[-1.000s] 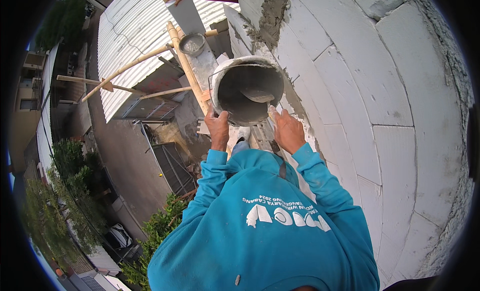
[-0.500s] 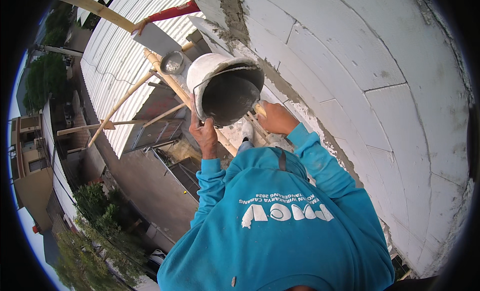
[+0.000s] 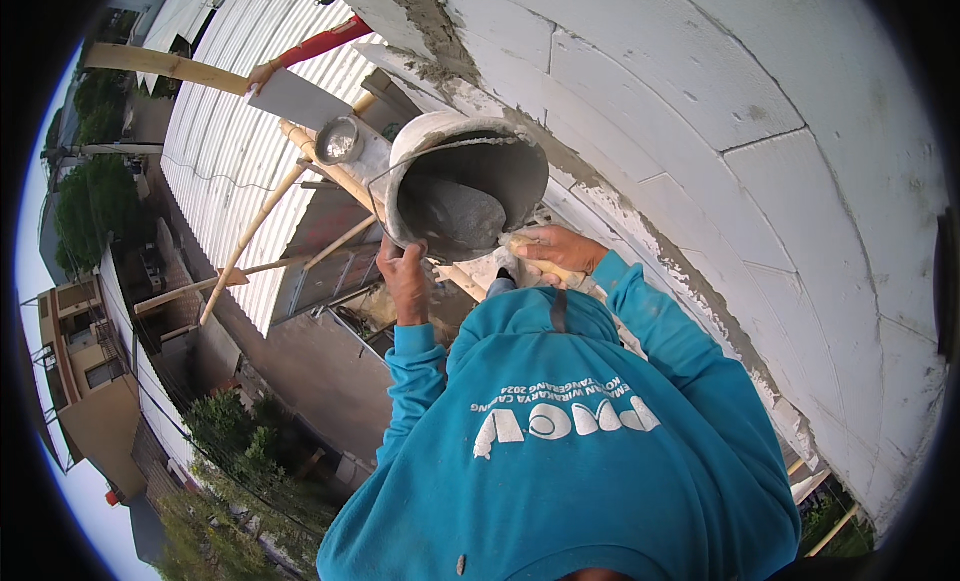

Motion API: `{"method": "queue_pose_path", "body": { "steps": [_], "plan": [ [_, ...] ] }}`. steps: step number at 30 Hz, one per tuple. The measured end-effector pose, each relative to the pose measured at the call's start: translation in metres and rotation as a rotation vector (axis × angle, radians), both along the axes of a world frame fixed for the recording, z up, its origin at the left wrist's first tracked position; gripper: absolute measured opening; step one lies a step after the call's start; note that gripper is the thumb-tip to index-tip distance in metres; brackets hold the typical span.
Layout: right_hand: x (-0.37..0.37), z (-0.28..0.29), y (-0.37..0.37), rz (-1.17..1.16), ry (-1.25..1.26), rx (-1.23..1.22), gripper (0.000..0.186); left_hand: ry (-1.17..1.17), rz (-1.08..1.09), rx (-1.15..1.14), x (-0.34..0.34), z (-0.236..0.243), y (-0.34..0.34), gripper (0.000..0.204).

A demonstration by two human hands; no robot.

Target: The person applies plaster to a white block wall using a trowel and bucket. They repeatedly scoop plaster from the bucket and spread it over the wall surface, smoothing the material as they work.

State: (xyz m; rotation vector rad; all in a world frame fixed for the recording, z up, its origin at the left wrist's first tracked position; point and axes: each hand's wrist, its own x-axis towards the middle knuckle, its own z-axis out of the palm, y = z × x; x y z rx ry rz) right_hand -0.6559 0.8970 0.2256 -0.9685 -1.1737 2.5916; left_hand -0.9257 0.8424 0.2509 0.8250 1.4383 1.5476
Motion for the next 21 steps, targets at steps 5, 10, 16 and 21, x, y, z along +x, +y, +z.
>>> {"method": "queue_pose_path", "body": {
  "steps": [5, 10, 16, 21],
  "plan": [
    [0.004, -0.019, -0.024, -0.114, 0.124, -0.237, 0.050, 0.210, -0.073, -0.176, 0.012, -0.016, 0.007, 0.045],
    [0.018, -0.041, -0.047, -0.158, 0.167, -0.324, 0.050, 0.127, -0.102, -0.142, 0.037, -0.038, 0.015, 0.046],
    [0.039, -0.058, -0.076, -0.220, 0.125, -0.319, 0.050, 0.265, -0.235, -0.177, 0.025, -0.074, 0.007, 0.030],
    [0.055, -0.064, -0.096, -0.280, 0.055, -0.242, 0.050, 1.164, -0.577, 0.112, -0.003, -0.112, 0.006, 0.018]
  ]
}}
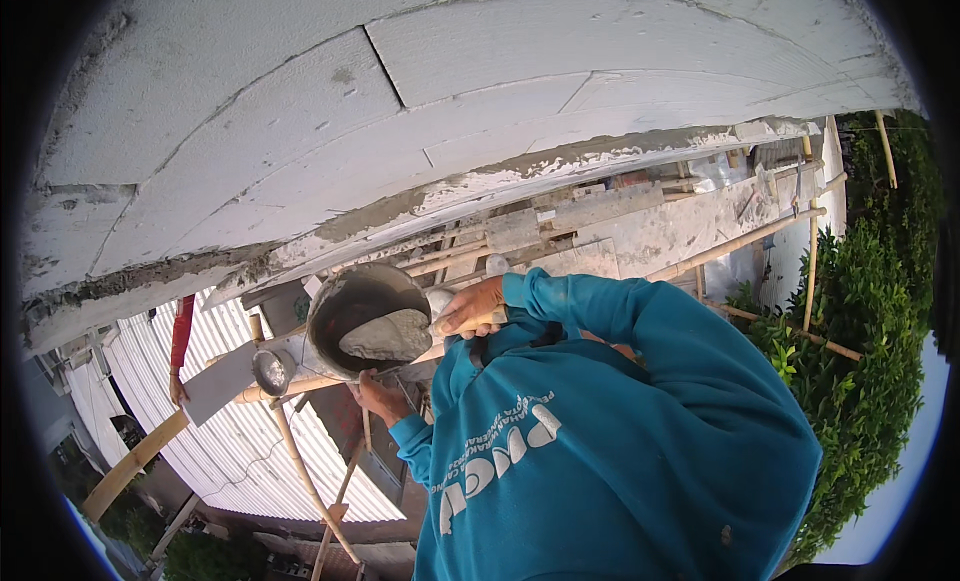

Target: The person applies plaster to a white block wall using a trowel and bucket. They repeatedly scoop plaster from the bucket and spread it over the wall surface, smoothing the material as they work.

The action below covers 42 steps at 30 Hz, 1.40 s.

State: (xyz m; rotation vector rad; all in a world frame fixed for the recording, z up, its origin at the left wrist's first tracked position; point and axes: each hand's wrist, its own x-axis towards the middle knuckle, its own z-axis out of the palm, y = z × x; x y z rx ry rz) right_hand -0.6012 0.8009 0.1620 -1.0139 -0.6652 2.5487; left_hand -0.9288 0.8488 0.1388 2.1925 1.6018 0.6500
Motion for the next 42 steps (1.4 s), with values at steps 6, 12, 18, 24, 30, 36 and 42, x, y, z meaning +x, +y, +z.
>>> {"method": "queue_pose_path", "body": {
  "steps": [6, 12, 18, 24, 30, 36, 42],
  "plan": [
    [0.017, -0.007, -0.019, -0.119, 0.015, -0.024, 0.051, -0.154, 0.030, -0.257, 0.006, -0.025, 0.013, 0.019],
    [0.030, -0.007, -0.039, -0.188, -0.017, -0.032, 0.050, 0.039, -0.202, -0.045, 0.008, -0.035, 0.022, 0.029],
    [0.047, -0.010, -0.066, -0.319, 0.038, -0.012, 0.046, 0.076, -0.164, -0.071, -0.011, -0.048, 0.014, 0.037],
    [0.079, -0.025, -0.083, -0.383, -0.076, -0.111, 0.056, 0.097, -0.039, -0.018, -0.051, -0.048, -0.009, 0.044],
    [0.123, -0.039, -0.081, -0.427, -0.184, -0.061, 0.057, 0.198, 0.252, -0.257, -0.093, -0.018, -0.060, 0.032],
    [0.157, -0.049, -0.068, -0.459, -0.295, -0.070, 0.055, 0.268, 0.523, -0.460, -0.135, -0.005, -0.119, 0.027],
    [0.156, -0.057, -0.070, -0.521, -0.245, -0.089, 0.049, 0.136, 0.695, -0.718, -0.172, 0.013, -0.175, 0.032]
  ]
}}
